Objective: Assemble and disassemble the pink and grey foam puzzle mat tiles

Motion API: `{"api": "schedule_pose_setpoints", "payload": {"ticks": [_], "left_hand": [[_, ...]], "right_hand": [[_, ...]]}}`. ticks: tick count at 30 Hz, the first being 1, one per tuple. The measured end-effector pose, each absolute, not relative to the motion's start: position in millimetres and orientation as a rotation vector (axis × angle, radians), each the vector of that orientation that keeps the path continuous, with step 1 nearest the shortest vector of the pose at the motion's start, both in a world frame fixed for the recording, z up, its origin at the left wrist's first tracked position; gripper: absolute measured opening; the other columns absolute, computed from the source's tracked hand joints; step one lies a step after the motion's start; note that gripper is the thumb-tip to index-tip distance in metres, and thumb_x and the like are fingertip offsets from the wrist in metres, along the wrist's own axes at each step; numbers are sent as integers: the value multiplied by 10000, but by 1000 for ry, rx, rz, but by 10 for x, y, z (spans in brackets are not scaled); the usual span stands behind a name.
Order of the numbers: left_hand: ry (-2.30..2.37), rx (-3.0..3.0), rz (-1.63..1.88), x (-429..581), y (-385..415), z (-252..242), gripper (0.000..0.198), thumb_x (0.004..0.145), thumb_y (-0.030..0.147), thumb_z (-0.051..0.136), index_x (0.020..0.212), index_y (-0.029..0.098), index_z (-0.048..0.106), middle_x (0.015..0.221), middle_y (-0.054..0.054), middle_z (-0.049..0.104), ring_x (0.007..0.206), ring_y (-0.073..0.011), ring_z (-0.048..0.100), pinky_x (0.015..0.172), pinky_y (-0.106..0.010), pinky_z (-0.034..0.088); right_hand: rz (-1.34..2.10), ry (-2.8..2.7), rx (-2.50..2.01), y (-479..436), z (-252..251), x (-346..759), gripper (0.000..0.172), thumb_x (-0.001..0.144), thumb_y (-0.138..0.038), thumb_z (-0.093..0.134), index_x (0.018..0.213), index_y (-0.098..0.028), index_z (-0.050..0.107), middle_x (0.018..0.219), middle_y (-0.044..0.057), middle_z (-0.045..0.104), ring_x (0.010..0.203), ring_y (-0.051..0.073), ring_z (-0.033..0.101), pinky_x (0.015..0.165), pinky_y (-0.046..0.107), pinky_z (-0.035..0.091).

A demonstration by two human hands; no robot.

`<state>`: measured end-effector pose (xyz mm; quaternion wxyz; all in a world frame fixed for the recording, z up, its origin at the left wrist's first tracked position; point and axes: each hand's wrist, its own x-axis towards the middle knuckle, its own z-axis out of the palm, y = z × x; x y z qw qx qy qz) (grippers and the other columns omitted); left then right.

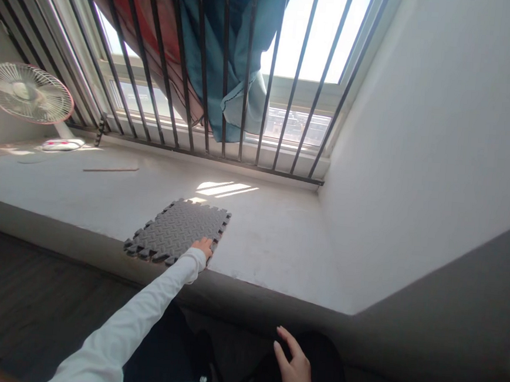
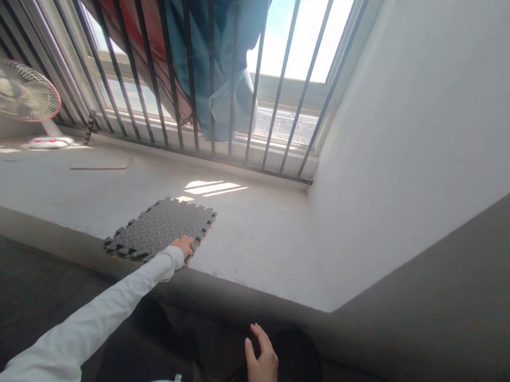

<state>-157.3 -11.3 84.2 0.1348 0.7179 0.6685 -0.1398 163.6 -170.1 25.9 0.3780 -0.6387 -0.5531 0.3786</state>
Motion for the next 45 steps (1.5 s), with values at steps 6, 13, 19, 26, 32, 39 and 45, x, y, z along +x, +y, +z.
{"api": "schedule_pose_setpoints", "payload": {"ticks": [6,13,19,26,32,39,45], "left_hand": [[1978,2106,-537,-1531,-223,929,304,612,183,631,915,208,646,1211,-125,424,1160,-298,321,892,-437,355],[2471,1897,-250,-1468,-747,752,435,715,285,537,1138,196,482,1136,-116,460,1024,-242,438,792,-348,375],[2652,1860,-134,-1379,-962,571,286,784,234,413,1032,190,549,996,-111,540,946,-233,488,769,-346,344],[2700,1783,-41,-1310,-902,625,273,805,238,361,946,178,588,905,-110,594,886,-242,526,712,-345,349],[2665,1859,184,-1246,-847,729,274,797,248,351,888,166,597,889,-101,604,882,-229,526,696,-331,362],[2334,1988,266,-347,-700,937,259,788,264,355,858,175,588,881,-97,603,900,-224,526,737,-332,373],[1709,2112,136,750,-806,962,322,750,310,419,994,167,573,1009,-136,595,964,-260,525,794,-395,396]], "right_hand": [[977,-1415,-1643,-1713,271,1614,401,632,-436,552,903,-171,681,1011,98,645,994,262,568,912,374,441],[1009,-1451,-1635,-1743,214,1600,384,650,-413,544,919,-173,677,1028,93,639,1003,254,564,919,362,435],[1041,-1513,-1625,-1742,242,1503,382,654,-398,529,923,-169,676,1039,94,633,1014,251,558,924,363,431],[1034,-1542,-1617,-1740,256,1470,382,657,-397,523,920,-166,677,1038,100,633,1009,252,561,916,361,437],[1027,-1549,-1620,-1733,248,1466,379,662,-384,520,925,-159,675,1045,106,629,1013,252,559,922,370,430],[1031,-1488,-1585,-1721,298,1459,355,648,-376,552,906,-170,681,1018,99,642,992,247,571,907,353,442],[1024,-1374,-1612,-1749,238,1577,389,608,-399,576,896,-159,679,953,105,665,932,264,595,833,341,477]]}}
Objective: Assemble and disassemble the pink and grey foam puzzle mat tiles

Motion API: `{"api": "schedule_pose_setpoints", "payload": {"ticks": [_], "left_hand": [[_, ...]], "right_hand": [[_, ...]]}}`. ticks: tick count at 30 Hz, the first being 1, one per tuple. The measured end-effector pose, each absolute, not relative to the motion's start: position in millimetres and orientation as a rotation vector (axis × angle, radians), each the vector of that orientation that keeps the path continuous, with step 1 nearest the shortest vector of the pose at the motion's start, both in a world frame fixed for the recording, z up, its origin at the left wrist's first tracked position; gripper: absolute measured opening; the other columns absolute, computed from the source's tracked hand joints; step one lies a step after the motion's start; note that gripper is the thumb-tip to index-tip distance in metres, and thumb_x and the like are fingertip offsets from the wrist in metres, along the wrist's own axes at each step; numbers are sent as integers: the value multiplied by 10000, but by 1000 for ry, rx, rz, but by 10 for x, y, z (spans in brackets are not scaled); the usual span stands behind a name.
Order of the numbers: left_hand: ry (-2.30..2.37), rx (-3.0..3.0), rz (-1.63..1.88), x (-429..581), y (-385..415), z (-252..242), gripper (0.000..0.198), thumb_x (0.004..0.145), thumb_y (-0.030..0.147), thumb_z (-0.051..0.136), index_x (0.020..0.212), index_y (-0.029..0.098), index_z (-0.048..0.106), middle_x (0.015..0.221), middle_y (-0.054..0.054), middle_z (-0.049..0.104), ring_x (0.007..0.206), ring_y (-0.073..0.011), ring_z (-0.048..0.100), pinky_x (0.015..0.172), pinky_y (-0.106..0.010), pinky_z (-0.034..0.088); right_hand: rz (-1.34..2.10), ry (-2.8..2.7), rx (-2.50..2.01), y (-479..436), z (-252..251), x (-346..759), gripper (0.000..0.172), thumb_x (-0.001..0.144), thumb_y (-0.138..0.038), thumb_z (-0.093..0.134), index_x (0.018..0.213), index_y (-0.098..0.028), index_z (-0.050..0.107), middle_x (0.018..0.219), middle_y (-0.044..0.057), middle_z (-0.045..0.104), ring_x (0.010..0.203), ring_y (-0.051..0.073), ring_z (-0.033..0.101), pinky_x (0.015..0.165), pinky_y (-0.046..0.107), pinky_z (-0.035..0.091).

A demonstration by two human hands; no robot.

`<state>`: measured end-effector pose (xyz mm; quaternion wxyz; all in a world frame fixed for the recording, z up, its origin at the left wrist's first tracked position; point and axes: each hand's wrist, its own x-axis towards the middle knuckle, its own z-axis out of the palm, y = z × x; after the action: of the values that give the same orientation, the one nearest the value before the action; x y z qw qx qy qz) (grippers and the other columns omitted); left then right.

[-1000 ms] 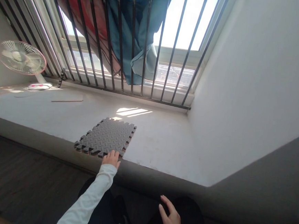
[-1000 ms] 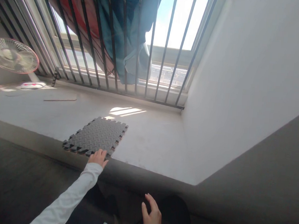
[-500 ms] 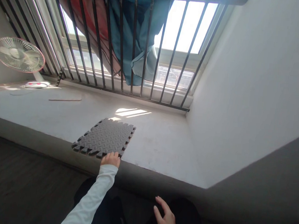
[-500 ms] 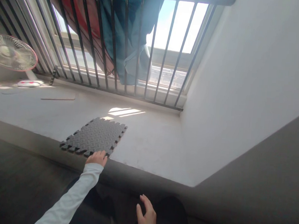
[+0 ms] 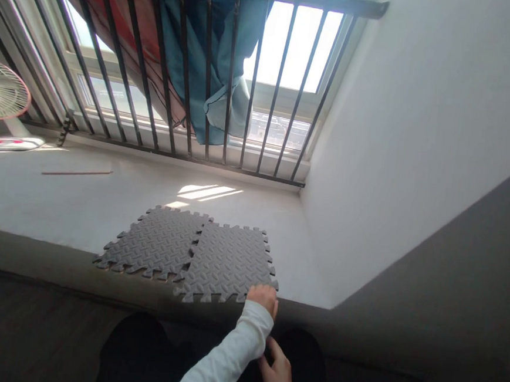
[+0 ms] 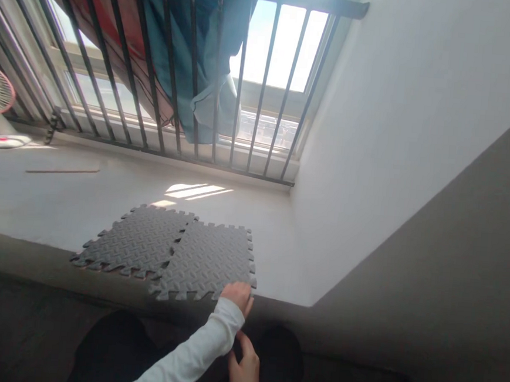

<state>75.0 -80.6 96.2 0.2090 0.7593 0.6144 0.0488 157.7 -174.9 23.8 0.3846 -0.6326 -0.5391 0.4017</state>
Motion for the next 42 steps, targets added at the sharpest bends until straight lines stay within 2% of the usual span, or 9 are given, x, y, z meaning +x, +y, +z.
{"api": "schedule_pose_setpoints", "payload": {"ticks": [4,6,9,11,13,19,24,35,42], "left_hand": [[1471,2143,283,773,-980,861,403,704,330,487,1099,269,540,1153,-74,558,1081,-237,472,910,-391,366],[1700,2138,352,503,-1059,742,435,721,291,462,1153,275,511,1237,-63,501,1165,-225,403,995,-389,290],[2253,1968,168,-16,-1145,472,592,661,280,552,1239,218,434,1330,-122,379,1249,-304,274,1003,-480,233],[2448,1815,87,-297,-1175,274,673,651,395,578,1263,182,394,1331,-173,340,1208,-346,316,930,-490,312],[2495,1711,78,-476,-1187,106,699,671,475,547,1269,155,379,1289,-202,350,1100,-329,434,874,-446,373],[2371,1829,160,-628,-1148,-63,506,688,338,552,1168,188,503,1183,-119,417,1028,-232,481,936,-335,371],[2330,1927,290,-450,-962,130,466,688,326,530,1133,190,538,1222,-127,397,1025,-264,454,927,-381,370],[2163,1991,113,314,-359,503,519,670,394,561,1156,218,523,1252,-124,422,1094,-267,421,885,-354,347],[2197,2008,15,437,-439,428,449,639,415,574,1064,271,565,1209,-78,491,1255,-285,229,985,-450,198]], "right_hand": [[949,-1350,-1691,-1766,147,1737,404,634,-388,545,938,-148,662,965,112,660,934,264,593,822,346,480],[816,-1389,-1732,-1754,126,1790,402,665,-336,507,990,-143,643,1046,112,629,995,252,565,882,351,451],[580,-1508,-1851,-1683,155,1767,408,681,-229,469,1052,-139,614,1159,119,560,1081,245,506,940,357,410],[423,-1605,-1966,-1590,202,1691,443,673,-172,475,1102,-146,583,1211,128,512,1128,255,458,965,369,382],[284,-1665,-2079,-1467,247,1601,501,655,-146,509,1154,-164,542,1241,134,468,1158,277,412,973,389,362],[216,-1657,-2279,-1122,267,1557,465,692,-179,532,1156,-215,524,1225,146,433,1112,294,433,881,391,400],[234,-1624,-2281,-988,280,1806,380,717,-236,521,1092,-199,564,1177,124,465,1014,232,507,864,313,393],[108,-1504,-2493,-747,593,2400,399,723,-292,527,1105,-178,546,1132,118,513,1085,270,397,865,366,346],[118,-1608,-2519,-819,598,2445,374,754,-240,483,1118,-196,552,1289,110,421,1183,265,322,927,402,294]]}}
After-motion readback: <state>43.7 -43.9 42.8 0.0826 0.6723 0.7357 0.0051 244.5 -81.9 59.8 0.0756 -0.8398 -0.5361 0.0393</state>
